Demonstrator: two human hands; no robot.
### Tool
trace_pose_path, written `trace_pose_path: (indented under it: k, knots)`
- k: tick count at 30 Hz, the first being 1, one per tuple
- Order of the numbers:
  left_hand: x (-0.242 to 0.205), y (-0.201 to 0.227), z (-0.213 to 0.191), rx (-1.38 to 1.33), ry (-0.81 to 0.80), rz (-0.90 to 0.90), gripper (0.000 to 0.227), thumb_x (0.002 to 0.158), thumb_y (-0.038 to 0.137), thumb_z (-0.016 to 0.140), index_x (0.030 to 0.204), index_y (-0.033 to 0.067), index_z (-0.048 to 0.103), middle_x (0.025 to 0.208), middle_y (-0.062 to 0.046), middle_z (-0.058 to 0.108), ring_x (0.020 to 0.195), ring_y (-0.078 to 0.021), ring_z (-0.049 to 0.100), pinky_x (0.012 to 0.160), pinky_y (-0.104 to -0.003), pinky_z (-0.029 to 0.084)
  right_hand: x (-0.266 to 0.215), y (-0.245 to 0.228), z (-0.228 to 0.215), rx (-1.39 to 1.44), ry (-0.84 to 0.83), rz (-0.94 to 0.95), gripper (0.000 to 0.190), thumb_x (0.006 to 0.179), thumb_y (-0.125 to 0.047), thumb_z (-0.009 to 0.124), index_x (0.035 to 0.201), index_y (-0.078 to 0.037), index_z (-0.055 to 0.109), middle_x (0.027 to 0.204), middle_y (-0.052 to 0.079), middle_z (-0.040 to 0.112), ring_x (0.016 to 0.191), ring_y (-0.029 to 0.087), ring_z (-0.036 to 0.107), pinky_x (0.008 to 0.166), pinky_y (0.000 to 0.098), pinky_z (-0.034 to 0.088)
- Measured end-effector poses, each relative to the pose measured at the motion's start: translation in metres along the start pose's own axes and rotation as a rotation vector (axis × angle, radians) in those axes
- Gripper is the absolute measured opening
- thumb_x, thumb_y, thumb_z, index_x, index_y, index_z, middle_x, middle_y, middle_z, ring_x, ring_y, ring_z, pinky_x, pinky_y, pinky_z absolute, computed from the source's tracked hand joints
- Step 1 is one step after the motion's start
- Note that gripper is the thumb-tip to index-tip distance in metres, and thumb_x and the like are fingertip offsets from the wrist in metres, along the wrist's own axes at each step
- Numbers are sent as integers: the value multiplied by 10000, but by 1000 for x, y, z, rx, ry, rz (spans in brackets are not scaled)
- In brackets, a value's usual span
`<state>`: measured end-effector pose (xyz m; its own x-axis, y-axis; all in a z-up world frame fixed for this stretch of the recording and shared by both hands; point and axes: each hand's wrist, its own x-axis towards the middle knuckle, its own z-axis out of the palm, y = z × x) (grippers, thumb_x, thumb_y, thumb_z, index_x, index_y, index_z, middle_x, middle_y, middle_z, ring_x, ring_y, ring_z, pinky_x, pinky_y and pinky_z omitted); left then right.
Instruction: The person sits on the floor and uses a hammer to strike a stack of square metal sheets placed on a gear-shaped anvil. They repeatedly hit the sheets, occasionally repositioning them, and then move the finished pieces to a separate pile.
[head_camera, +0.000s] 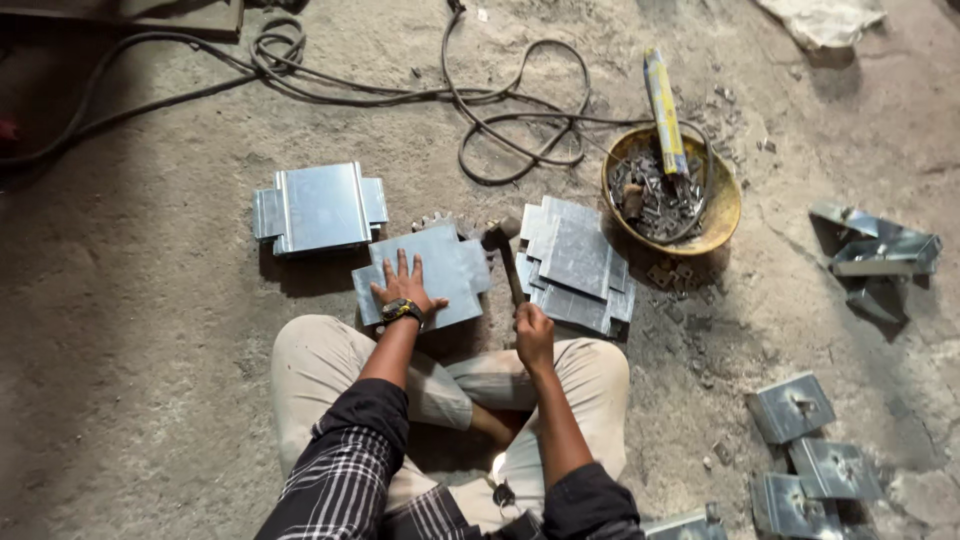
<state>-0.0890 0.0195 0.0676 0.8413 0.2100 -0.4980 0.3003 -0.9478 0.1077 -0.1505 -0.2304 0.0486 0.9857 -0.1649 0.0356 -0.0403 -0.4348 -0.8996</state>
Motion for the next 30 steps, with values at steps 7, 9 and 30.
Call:
trace_pose_path:
  k: [7,9,30]
  knots:
    - [31,0,-13,31,-59,6,1265,688,705,832,1644,363,77,1735,38,-112,1591,-309,-13,1190,-704,203,-2,-60,-22,201,35,-103,291,1056,-229,481,922,-22,636,603,42,547,527,124,485,485,344,358]
    - [39,2,-12,34,-62,13,1276,686,691,843,1646,360,70,1732,36,-116,1589,-313,-21,1183,-714,205,2,-58,-11,311,26,-86,298,1070,-233,461,960,-15,633,609,71,523,518,160,450,487,360,330]
    - [39,1,-3,22,-108,4,1306,685,714,827,1649,365,18,1729,43,-155,1592,-310,-67,1194,-716,202,32,-10,25,-185,-94,0,280,1036,-256,523,951,-11,629,708,177,630,634,328,615,570,425,436]
